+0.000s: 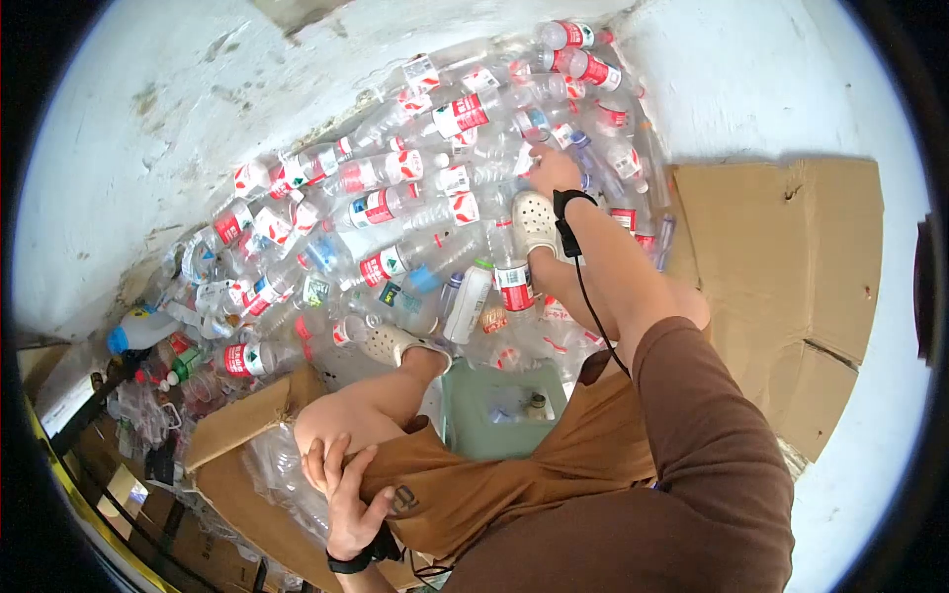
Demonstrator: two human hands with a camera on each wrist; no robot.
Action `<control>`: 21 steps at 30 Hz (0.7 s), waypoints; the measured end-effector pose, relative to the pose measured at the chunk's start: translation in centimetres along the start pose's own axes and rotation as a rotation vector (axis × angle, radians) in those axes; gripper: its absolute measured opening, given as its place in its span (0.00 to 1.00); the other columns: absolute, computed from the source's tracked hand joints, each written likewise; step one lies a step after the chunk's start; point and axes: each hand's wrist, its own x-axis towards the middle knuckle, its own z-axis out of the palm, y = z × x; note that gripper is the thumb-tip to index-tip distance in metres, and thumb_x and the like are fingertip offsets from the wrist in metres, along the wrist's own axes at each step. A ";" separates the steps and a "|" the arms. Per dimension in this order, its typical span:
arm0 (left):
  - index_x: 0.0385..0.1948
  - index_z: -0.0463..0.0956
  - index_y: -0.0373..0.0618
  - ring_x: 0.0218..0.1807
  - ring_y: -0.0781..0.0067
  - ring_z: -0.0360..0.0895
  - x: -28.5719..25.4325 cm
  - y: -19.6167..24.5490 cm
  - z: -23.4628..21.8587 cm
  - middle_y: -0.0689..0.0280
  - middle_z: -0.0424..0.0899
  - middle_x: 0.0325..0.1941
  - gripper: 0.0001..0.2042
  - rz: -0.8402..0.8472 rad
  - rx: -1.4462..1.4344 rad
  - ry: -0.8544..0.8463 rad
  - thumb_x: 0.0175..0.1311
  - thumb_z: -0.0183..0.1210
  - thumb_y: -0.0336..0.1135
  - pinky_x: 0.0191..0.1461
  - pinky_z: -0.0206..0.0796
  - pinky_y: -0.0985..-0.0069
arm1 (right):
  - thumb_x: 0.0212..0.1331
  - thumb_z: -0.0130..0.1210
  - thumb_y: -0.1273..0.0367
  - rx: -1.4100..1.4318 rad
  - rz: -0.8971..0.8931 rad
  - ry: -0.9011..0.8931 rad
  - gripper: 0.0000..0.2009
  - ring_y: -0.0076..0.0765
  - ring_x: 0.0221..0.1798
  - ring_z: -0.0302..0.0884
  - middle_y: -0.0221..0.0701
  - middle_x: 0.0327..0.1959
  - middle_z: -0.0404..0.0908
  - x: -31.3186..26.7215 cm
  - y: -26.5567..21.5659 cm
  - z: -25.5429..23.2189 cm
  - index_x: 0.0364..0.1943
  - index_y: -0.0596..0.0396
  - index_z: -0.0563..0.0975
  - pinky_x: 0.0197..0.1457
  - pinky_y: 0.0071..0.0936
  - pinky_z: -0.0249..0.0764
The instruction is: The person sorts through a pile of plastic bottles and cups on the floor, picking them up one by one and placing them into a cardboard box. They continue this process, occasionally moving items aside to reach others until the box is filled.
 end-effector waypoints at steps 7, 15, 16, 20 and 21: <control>0.48 0.76 0.44 0.73 0.48 0.41 0.4 0.3 0.1 0.57 0.61 0.67 0.26 -0.026 0.069 -0.017 0.40 0.64 0.35 0.73 0.30 0.53 | 0.45 0.61 0.67 0.195 -0.060 0.572 0.37 0.53 0.65 0.63 0.52 0.61 0.64 3.9 -3.1 -1.5 0.64 0.43 0.60 0.62 0.46 0.66; 0.48 0.79 0.49 0.73 0.51 0.41 0.6 0.1 0.1 0.62 0.63 0.66 0.25 -0.062 -0.004 0.026 0.41 0.67 0.39 0.73 0.24 0.50 | 0.45 0.62 0.68 -0.139 -0.179 0.344 0.36 0.53 0.62 0.65 0.41 0.63 0.64 6.0 -5.0 -3.8 0.64 0.43 0.63 0.62 0.42 0.68; 0.48 0.78 0.49 0.73 0.50 0.42 0.6 0.1 0.1 0.61 0.63 0.66 0.25 -0.064 -0.004 0.030 0.41 0.67 0.38 0.73 0.24 0.50 | 0.46 0.62 0.67 -0.171 -0.119 0.322 0.35 0.52 0.62 0.66 0.41 0.61 0.66 5.7 -4.7 -4.0 0.63 0.43 0.64 0.62 0.42 0.68; 0.48 0.78 0.49 0.73 0.49 0.42 0.5 -0.2 0.1 0.60 0.63 0.66 0.26 -0.028 0.022 0.035 0.41 0.66 0.38 0.73 0.25 0.50 | 0.44 0.66 0.64 0.087 -0.112 0.552 0.34 0.57 0.58 0.69 0.49 0.56 0.68 4.8 -1.2 -5.4 0.59 0.48 0.66 0.55 0.47 0.72; 0.48 0.78 0.49 0.73 0.49 0.42 0.4 -0.3 0.1 0.60 0.63 0.66 0.26 -0.023 0.016 0.049 0.41 0.66 0.38 0.73 0.25 0.50 | 0.41 0.68 0.61 0.145 -0.076 0.587 0.37 0.52 0.57 0.70 0.48 0.55 0.68 5.0 -0.2 -6.0 0.60 0.54 0.65 0.54 0.44 0.73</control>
